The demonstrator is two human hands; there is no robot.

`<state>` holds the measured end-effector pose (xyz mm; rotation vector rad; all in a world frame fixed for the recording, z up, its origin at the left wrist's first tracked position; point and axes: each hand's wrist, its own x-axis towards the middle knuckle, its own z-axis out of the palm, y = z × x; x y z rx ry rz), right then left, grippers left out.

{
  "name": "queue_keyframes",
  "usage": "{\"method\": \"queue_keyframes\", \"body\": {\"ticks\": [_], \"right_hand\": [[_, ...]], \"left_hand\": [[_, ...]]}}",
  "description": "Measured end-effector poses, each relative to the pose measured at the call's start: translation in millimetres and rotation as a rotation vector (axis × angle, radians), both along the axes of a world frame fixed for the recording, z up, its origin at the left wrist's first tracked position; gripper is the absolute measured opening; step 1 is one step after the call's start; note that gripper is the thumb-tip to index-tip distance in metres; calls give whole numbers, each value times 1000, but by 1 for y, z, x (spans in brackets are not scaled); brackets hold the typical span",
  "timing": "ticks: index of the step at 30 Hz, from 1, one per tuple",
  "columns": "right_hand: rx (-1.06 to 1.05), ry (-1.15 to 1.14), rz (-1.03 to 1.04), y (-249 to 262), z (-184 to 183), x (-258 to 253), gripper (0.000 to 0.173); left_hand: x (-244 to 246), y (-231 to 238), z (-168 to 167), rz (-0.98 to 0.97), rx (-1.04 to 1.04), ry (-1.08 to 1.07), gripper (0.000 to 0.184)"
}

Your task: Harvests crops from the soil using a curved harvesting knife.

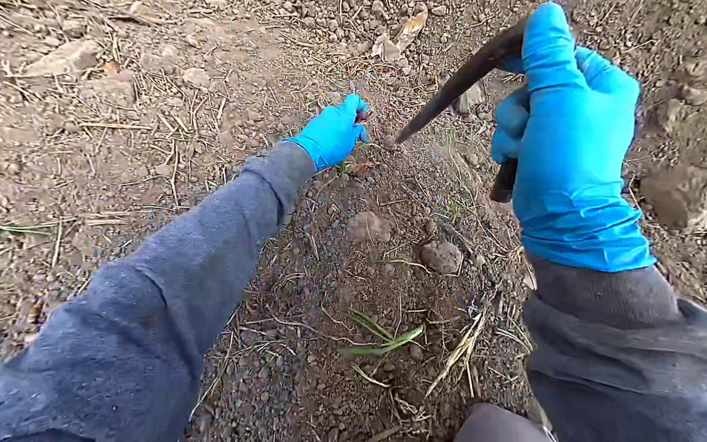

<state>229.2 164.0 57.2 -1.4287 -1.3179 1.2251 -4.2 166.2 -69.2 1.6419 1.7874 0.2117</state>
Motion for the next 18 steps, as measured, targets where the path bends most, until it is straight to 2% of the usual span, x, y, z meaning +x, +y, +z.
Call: {"method": "queue_keyframes", "body": {"ticks": [2, 5, 6, 8, 10, 12, 13, 15, 17, 18], "right_hand": [[-24, 32, -41, -2, -20, -20, 34], [-337, -128, 88, -15, -103, -47, 49], [-407, -133, 128, -19, -115, -48, 49], [-428, -86, 179, -28, -101, -37, 46], [-284, -91, 162, -45, -53, -18, 44], [-53, -99, 84, -67, -8, -2, 37], [34, -102, 40, -75, -1, 3, 33], [22, -191, 3, -91, -25, 7, 38], [-189, -367, 99, -94, -69, 3, 55], [-285, -414, 177, -88, -79, -1, 59]], "left_hand": [[-7, -10, -4, -5, -68, -13, 30], [-4, -6, 9, -149, -33, 128, 27], [2, -4, 17, -241, 2, 224, 24], [16, -7, 13, -433, 59, 375, 18], [32, -18, -19, -567, 45, 405, 11], [35, -26, -37, -589, 46, 378, 14], [31, -27, -32, -557, 82, 360, 18], [19, -32, -7, -444, 127, 357, 37], [-2, -37, 24, -350, 116, 384, 53], [-14, -41, 37, -321, 114, 365, 51]]}}
